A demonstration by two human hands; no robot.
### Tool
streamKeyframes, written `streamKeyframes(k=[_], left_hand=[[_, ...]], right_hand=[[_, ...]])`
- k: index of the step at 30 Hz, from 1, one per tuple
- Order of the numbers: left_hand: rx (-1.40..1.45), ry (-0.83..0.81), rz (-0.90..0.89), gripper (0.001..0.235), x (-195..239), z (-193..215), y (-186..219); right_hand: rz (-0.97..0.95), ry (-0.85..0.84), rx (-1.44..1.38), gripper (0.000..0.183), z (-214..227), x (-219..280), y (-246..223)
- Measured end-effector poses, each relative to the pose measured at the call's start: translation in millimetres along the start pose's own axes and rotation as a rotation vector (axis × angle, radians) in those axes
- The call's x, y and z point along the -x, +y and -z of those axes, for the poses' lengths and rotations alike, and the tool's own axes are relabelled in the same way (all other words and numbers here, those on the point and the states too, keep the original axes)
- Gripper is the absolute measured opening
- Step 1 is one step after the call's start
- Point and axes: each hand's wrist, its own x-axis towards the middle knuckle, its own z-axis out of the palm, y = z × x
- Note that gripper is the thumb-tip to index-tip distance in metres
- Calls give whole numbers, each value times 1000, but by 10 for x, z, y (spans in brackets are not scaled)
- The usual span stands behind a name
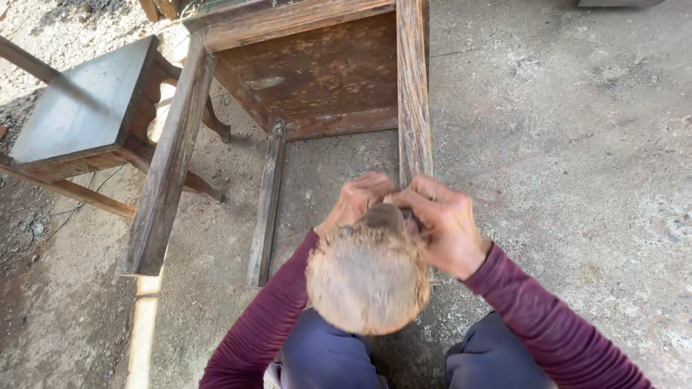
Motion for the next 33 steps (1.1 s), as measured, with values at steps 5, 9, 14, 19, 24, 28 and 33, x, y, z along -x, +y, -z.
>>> streamKeyframes(k=[5, 9, 14, 19, 24, 28, 33], left_hand=[[-184, -85, 175, 25, 82, -57, 349], [-102, -18, 146, 24, 171, -116, 661], [7, -22, 220, 30, 261, -114, 874], [-14, -38, 208, 29, 308, -90, 1079], [-43, -29, 53, 18, 706, -224, 679], [367, 239, 1506, 29, -132, 12, 540], [-359, 116, 148, 15, -166, 5, -523]], right_hand=[[-1, 59, -6, 40, -66, 224, -210], [9, 23, -12, 48, -49, 387, -476], [53, 30, -22, 49, 7, 414, -685], [125, 30, -27, 48, -12, 527, -734], [165, -15, -87, 44, 43, 479, -708], [245, -97, 2, 32, 70, -248, -163], [210, -144, 20, 8, 150, -842, 305]])
